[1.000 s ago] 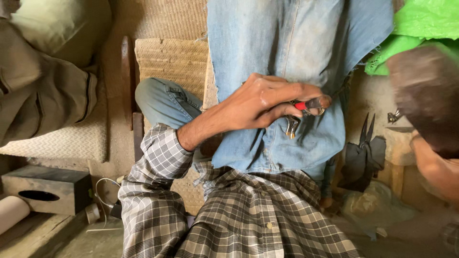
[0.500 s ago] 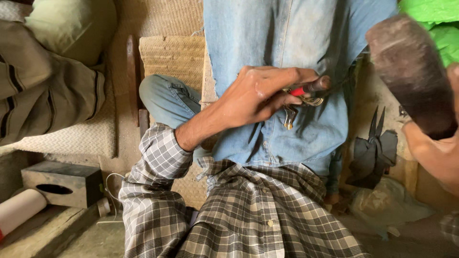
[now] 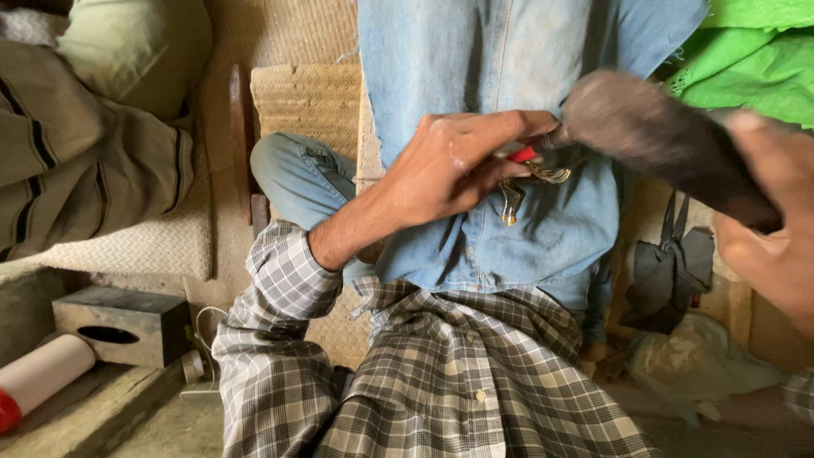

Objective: The person sits on the floor with a brass horse figurine resting on their lap. They hold a chisel against the figurine's surface and strike it with a wooden mallet, repositioning the chisel repeatedly to work different spots, then hold up the figurine to view it.

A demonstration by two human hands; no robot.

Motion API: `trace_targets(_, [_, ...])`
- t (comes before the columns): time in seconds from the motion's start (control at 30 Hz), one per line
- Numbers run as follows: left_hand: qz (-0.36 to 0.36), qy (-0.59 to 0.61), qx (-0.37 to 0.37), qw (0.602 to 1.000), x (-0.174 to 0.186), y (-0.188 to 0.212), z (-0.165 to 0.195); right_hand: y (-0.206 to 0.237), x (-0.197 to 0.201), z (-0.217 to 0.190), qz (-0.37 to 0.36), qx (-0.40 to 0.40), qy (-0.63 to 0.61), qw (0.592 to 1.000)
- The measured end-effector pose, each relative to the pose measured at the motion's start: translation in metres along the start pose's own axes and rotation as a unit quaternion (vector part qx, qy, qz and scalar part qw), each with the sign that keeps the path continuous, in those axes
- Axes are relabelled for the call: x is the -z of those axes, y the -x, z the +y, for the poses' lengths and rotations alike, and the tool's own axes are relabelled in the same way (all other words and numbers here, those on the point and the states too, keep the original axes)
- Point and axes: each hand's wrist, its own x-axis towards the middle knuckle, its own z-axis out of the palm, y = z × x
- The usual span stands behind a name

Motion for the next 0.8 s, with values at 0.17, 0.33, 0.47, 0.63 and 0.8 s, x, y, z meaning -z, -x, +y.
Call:
trace_targets(0.17, [0.024, 0.007, -0.044, 0.999, 0.003, 0.000, 0.004, -0.001, -0.007, 0.005, 0.007, -0.005, -0.035, 0.999])
trace_targets(0.33, [0.000, 0.000, -0.017, 1.000, 0.009, 0.002, 0.008, 0.005, -0.012, 0.009, -0.005, -0.004, -0.040, 0.999])
trace_targets(0.47, [0.013, 0.028, -0.034, 0.999, 0.010, 0.003, 0.009, 0.009, -0.011, 0.012, -0.033, -0.012, 0.036, 0.999])
trace_targets(0.63, [0.005, 0.023, -0.015, 1.000, 0.009, 0.002, 0.008, 0.009, -0.006, 0.017, -0.055, 0.111, 0.115, 0.986])
trace_targets(0.8, [0.021, 0.014, -0.035, 0.999, 0.010, 0.005, 0.010, 0.004, 0.000, 0.018, -0.090, 0.105, 0.195, 0.971])
